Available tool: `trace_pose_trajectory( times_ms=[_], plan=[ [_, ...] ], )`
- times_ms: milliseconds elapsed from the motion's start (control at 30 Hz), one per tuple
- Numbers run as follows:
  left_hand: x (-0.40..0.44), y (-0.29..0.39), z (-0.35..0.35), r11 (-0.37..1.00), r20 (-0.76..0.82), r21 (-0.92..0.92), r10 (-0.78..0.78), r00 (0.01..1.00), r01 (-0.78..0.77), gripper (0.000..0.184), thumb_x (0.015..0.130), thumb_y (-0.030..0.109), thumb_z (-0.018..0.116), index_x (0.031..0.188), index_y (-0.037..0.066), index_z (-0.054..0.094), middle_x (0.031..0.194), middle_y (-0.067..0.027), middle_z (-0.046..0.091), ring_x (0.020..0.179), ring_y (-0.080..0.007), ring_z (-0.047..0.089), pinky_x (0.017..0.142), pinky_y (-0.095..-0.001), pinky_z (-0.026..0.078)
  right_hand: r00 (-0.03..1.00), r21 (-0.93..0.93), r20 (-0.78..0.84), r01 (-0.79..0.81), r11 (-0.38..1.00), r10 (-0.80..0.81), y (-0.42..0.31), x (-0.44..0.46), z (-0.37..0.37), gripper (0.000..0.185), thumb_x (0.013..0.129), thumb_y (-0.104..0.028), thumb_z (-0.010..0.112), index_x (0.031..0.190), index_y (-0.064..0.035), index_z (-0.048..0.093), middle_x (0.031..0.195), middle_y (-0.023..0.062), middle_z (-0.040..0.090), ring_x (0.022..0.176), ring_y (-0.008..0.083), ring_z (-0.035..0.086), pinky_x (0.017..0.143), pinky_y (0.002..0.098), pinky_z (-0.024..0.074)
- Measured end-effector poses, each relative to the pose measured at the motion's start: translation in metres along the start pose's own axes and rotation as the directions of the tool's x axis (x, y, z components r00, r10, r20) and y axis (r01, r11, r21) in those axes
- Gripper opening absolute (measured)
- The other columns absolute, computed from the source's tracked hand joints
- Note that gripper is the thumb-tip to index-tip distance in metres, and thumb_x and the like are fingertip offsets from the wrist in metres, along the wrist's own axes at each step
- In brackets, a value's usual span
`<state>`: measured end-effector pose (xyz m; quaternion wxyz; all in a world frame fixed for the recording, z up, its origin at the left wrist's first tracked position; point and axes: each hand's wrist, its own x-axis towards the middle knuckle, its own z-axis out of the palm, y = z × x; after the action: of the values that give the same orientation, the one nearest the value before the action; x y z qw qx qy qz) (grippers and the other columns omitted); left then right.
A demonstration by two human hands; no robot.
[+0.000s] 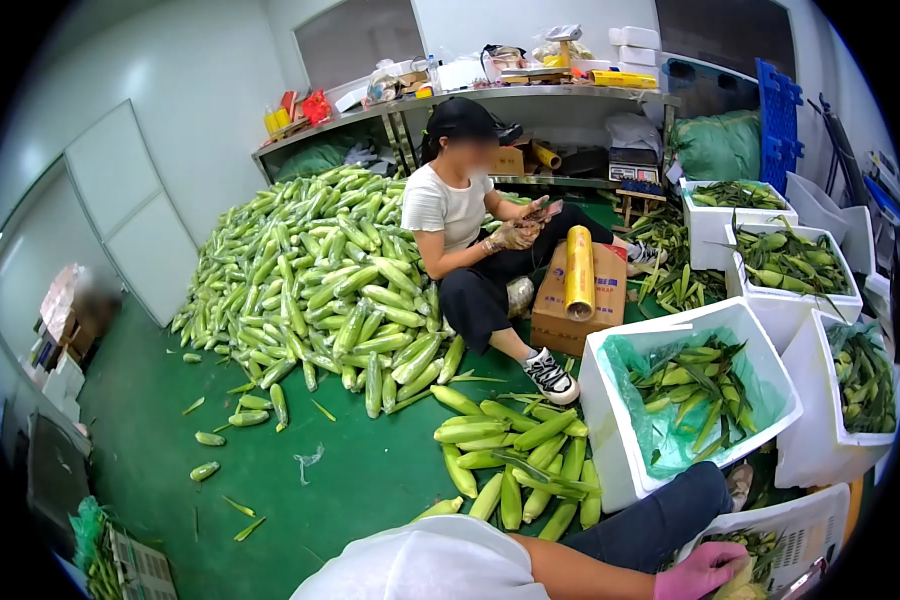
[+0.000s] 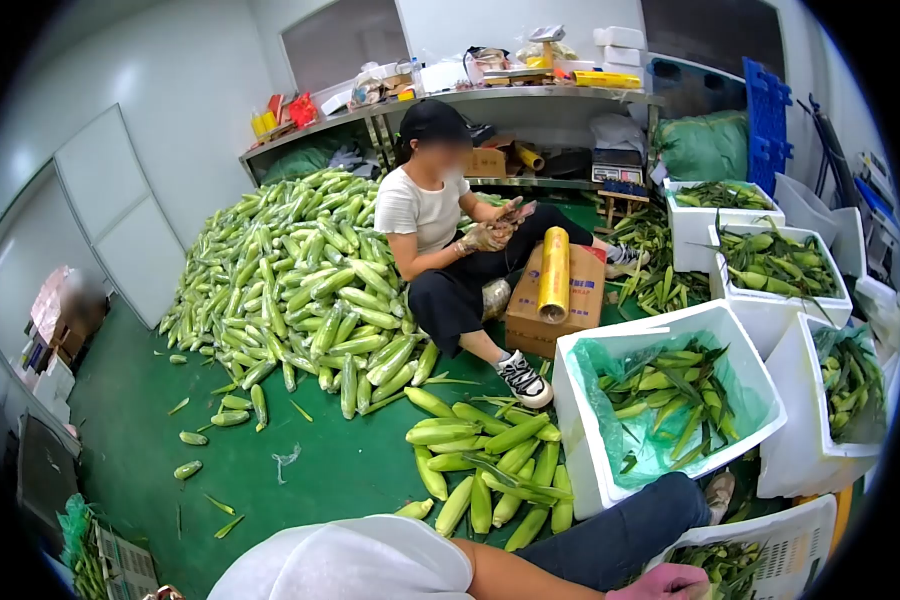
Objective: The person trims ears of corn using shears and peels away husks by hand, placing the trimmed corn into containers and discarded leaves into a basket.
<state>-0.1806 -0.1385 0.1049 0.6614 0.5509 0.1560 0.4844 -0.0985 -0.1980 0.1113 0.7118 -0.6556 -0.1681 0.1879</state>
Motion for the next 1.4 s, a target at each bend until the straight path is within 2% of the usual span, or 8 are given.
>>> trace_pose_trajectory(
  times_ms=[267, 567, 833, 967, 1067, 1167, 1233, 1400],
  plan=[
    [-0.016, -0.063, -0.005, 0.986, 0.044, 0.111, -0.128, 0.991, 0.122, 0.032, 0.085, 0.007, 0.057, 0.114, -0.001, 0.068, 0.109, -0.0079, 0.07, 0.106, -0.0188, 0.064, 0.094, -0.032, 0.051, 0.983, 0.356, -0.003, -0.171, 0.919, 0.184, 0.005, -0.015, -0.097, 0.052, 0.104, -0.039, 0.05, 0.141, -0.0027, 0.053, 0.127, 0.0119, 0.065, 0.107, 0.023, 0.066, 0.085, 0.0392, 0.0567],
    [0.0, 0.015, 0.014, 0.935, 0.063, -0.072, -0.344, 0.937, 0.348, 0.026, 0.103, 0.028, 0.062, 0.095, 0.004, 0.066, 0.078, 0.0068, 0.055, 0.066, -0.0021, 0.044, 0.058, -0.0199, 0.034, 0.977, 0.422, -0.198, 0.007, 0.907, 0.085, -0.052, -0.041, -0.063, 0.043, 0.088, -0.013, 0.07, 0.127, -0.0035, 0.058, 0.111, 0.0017, 0.058, 0.1, 0.0129, 0.057, 0.089, 0.0271, 0.0462],
    [0.004, 0.04, 0.049, 0.601, 0.602, 0.584, 0.13, 0.788, -0.545, 0.009, 0.088, 0.002, 0.068, 0.097, 0.0, 0.068, 0.076, -0.0118, 0.06, 0.067, -0.0229, 0.057, 0.062, -0.0347, 0.046, 0.877, -0.453, -0.079, 0.392, 0.801, -0.474, -0.047, -0.048, -0.085, 0.033, 0.085, -0.018, 0.07, 0.114, -0.0049, 0.061, 0.096, 0.0129, 0.068, 0.086, 0.0305, 0.068, 0.071, 0.0395, 0.0552],
    [-0.029, 0.01, 0.041, 0.946, 0.551, 0.301, -0.067, 0.832, -0.123, 0.029, 0.098, -0.003, 0.052, 0.126, -0.003, 0.058, 0.098, -0.0079, 0.067, 0.081, -0.0146, 0.062, 0.076, -0.0284, 0.053, 0.774, -0.475, -0.177, 0.473, 0.742, -0.607, -0.031, -0.047, -0.101, 0.034, 0.079, -0.026, 0.073, 0.107, -0.0091, 0.062, 0.085, 0.0142, 0.066, 0.083, 0.0377, 0.065, 0.074, 0.0475, 0.052],
    [-0.061, 0.015, 0.034, 0.531, 0.713, -0.137, -0.532, 0.456, 0.836, 0.029, 0.104, 0.033, 0.052, 0.111, 0.005, 0.06, 0.072, 0.0013, 0.054, 0.053, -0.0093, 0.042, 0.049, -0.0245, 0.037, 0.876, -0.42, -0.076, 0.405, 0.812, -0.476, -0.024, -0.053, -0.118, 0.028, 0.08, -0.03, 0.071, 0.1, -0.0109, 0.064, 0.09, 0.0136, 0.068, 0.085, 0.037, 0.067, 0.072, 0.0445, 0.0532],
    [-0.07, -0.057, -0.029, -0.381, 0.446, -0.096, -0.842, -0.302, 0.919, 0.042, 0.097, 0.049, 0.059, 0.122, 0.015, 0.058, 0.083, -0.002, 0.065, 0.064, -0.0186, 0.057, 0.055, -0.0308, 0.043, 0.843, -0.629, 0.231, 0.51, 0.586, -0.486, -0.007, -0.05, -0.116, 0.027, 0.082, -0.027, 0.07, 0.103, -0.0115, 0.064, 0.084, 0.007, 0.069, 0.085, 0.0294, 0.069, 0.075, 0.0435, 0.0528],
    [-0.086, -0.032, 0.004, 0.175, 0.645, 0.39, -0.752, -0.133, 0.904, 0.052, 0.092, 0.056, 0.061, 0.121, 0.014, 0.058, 0.098, -0.0035, 0.066, 0.082, -0.0213, 0.062, 0.065, -0.0357, 0.047, 0.778, -0.661, 0.494, 0.626, 0.415, -0.388, -0.012, -0.063, -0.103, 0.021, 0.084, -0.023, 0.068, 0.101, -0.0111, 0.064, 0.091, 0.0075, 0.071, 0.086, 0.027, 0.069, 0.083, 0.041, 0.0525],
    [-0.052, -0.013, 0.01, 0.502, 0.696, -0.107, -0.579, 0.425, 0.858, 0.053, 0.092, 0.054, 0.061, 0.121, 0.01, 0.058, 0.1, -0.003, 0.062, 0.084, -0.0212, 0.061, 0.074, -0.0413, 0.051, 0.698, -0.673, 0.499, 0.685, 0.278, -0.514, 0.006, -0.1, -0.05, 0.031, 0.091, -0.031, 0.061, 0.111, -0.0081, 0.063, 0.095, 0.0091, 0.069, 0.09, 0.0264, 0.066, 0.082, 0.0394, 0.0515]
  ],
)
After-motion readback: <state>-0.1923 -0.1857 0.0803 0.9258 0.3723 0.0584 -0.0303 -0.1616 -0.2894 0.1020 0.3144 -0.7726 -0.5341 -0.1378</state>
